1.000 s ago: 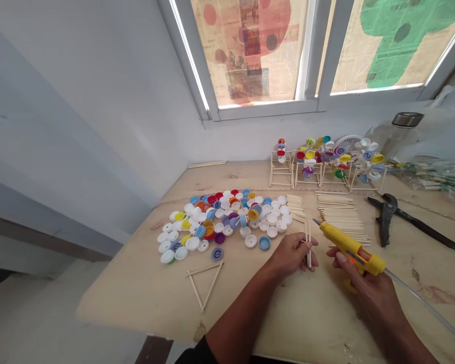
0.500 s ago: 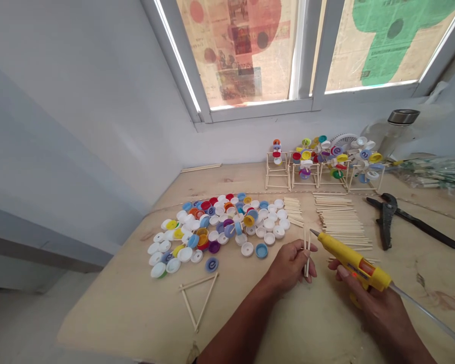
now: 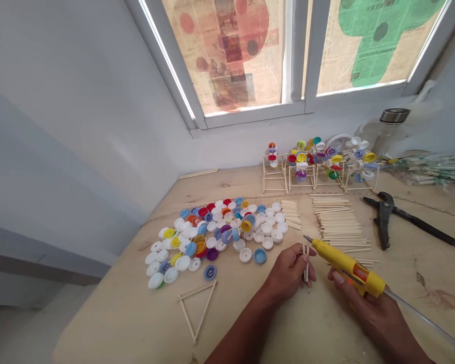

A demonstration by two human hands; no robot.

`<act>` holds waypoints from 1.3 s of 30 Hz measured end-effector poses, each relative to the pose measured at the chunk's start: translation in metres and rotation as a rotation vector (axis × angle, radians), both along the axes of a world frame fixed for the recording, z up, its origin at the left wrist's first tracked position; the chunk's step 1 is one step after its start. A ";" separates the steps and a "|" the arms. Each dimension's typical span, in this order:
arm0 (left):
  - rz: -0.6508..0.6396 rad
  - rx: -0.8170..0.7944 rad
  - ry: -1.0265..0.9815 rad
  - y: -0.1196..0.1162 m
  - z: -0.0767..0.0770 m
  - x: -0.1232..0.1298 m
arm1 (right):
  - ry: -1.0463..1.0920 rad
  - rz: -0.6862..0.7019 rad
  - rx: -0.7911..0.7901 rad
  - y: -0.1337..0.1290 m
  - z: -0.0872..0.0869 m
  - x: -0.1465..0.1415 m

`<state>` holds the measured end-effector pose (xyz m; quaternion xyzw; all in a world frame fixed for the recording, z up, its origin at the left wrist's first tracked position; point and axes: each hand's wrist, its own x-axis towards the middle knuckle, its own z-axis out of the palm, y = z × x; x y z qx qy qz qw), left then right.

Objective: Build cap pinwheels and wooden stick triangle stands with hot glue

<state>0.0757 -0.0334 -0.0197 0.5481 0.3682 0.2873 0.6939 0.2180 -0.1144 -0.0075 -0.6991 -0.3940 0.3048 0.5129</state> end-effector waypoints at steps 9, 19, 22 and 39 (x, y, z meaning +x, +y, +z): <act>-0.004 0.025 0.014 0.000 0.000 -0.001 | 0.003 -0.020 -0.019 0.000 -0.008 0.002; -0.002 0.026 0.002 0.000 -0.003 0.000 | -0.037 -0.030 -0.060 0.000 0.000 -0.002; 0.006 0.022 0.011 0.000 -0.001 0.000 | -0.059 0.008 -0.065 0.000 -0.009 0.004; 0.011 0.014 -0.005 0.000 -0.004 0.000 | -0.054 0.061 -0.039 0.003 -0.025 0.013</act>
